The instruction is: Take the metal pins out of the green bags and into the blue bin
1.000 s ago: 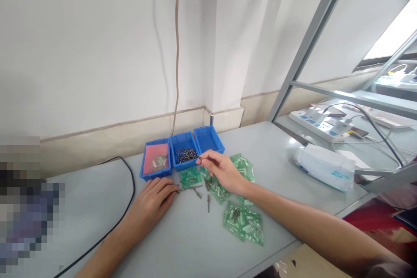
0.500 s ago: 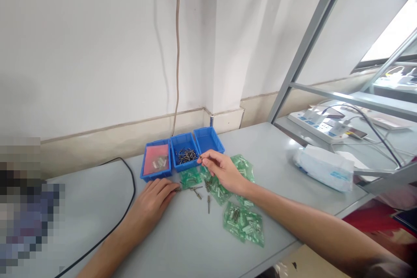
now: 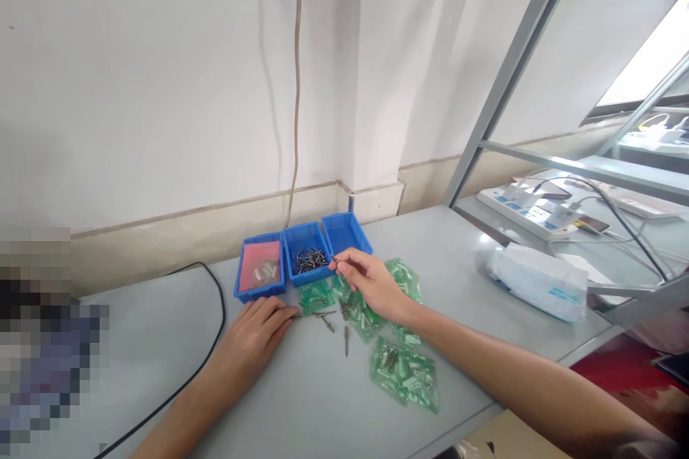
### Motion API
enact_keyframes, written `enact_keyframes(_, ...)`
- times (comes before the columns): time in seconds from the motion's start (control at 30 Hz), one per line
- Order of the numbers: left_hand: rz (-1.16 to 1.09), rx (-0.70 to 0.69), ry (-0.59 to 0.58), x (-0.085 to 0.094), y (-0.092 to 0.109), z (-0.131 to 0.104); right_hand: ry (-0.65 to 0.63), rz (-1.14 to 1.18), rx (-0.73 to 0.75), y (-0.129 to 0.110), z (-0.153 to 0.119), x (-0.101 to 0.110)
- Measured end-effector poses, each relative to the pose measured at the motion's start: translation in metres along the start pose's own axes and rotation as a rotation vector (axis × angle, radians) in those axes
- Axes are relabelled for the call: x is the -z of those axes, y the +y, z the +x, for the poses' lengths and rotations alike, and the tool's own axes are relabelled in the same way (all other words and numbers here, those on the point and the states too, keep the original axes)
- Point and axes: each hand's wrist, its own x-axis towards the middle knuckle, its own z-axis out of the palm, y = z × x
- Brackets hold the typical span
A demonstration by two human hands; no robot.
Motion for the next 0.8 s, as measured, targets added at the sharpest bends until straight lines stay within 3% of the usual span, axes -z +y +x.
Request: enact_keyframes(0.8, 0.009, -0.004, -0.003, 0.0029, 0.0036, 0.0027, 0.002, 0.022, -0.022, 0.0000, 0.0008, 0.0006)
